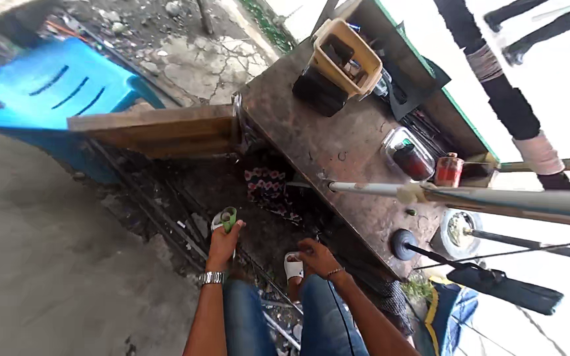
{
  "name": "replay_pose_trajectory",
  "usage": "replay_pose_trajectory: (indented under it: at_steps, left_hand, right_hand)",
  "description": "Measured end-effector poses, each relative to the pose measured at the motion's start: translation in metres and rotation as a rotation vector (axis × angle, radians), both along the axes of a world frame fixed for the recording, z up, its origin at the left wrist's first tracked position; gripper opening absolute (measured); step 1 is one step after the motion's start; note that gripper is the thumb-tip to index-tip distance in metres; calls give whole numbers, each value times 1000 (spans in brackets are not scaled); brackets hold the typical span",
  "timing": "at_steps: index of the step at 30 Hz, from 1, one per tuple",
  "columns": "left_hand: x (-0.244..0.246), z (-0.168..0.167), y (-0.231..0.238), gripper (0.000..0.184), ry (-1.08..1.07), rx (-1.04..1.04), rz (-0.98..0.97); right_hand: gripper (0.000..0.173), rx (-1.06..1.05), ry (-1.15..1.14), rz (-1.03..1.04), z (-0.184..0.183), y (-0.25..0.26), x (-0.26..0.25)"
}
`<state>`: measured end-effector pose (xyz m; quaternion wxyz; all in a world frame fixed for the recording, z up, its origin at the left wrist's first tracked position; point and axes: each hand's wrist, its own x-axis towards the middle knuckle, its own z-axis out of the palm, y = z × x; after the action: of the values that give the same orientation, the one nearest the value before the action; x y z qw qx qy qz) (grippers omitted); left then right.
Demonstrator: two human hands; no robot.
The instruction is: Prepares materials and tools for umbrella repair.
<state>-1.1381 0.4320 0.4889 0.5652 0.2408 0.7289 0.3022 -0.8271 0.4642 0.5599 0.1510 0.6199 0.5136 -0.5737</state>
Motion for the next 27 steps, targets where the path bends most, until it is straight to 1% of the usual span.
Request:
replay_pose_trajectory:
  at_steps: [2,4,7,9,10,13,14,15,16,17,18,19,21,22,23,24,25,26,27]
  left_hand:
    - [-27,-15,46,33,40,6,-80]
    - [-44,-28,84,34,68,18,-101]
    - [-60,-59,135,32,124,43,-131]
    - [-59,-76,163,37,161,45,-162]
    - [-55,-85,177,47,199,53,-170]
    - [-41,-115,209,90,340,132,-222]
    - [-35,-128,215,101,401,156,-222]
    - [-28,-140,221,105,469,177,-213]
    - [-23,-150,227,105,532,191,-208]
    - [-19,-155,234,100,588,209,-196]
    - [-17,-157,241,98,635,236,-178]
    - [-19,-159,247,97,670,286,-187]
    - [-28,-166,251,84,731,458,-278]
    - [-34,-168,252,72,762,553,-346]
    - [-43,-167,254,61,777,630,-426]
    - [-55,-165,257,53,791,705,-517]
    - [-71,-161,258,49,789,756,-604]
    - [-88,-157,258,49,768,770,-673]
    - [-107,-155,256,50,737,785,-702]
  right_hand:
    - [55,28,-12,-47,-14,41,-41]
    - [55,47,-16,-131,-31,81,-76]
    - [56,109,0,-348,-75,136,-114]
    - [54,187,-11,-453,-108,164,-131]
    - [52,256,-24,-465,-121,178,-138]
    - [41,535,-114,-374,-158,216,-156]
    - [38,603,-145,-396,-169,228,-161]
    - [38,643,-216,-343,-183,240,-162]
    - [38,671,-303,-252,-200,250,-159]
    - [38,701,-347,-199,-218,256,-155]
    - [38,746,-338,-169,-234,262,-154]
    - [38,773,-293,-145,-244,267,-156]
    - [39,662,-151,-106,-242,284,-163]
    - [40,746,-104,-125,-261,289,-161]
    - [45,831,-99,-117,-284,291,-157]
    - [51,890,-79,-119,-300,291,-157]
    - [53,895,-15,-162,-307,286,-161]
    - [48,889,129,-264,-308,276,-168]
    - [44,883,352,-390,-307,265,-177]
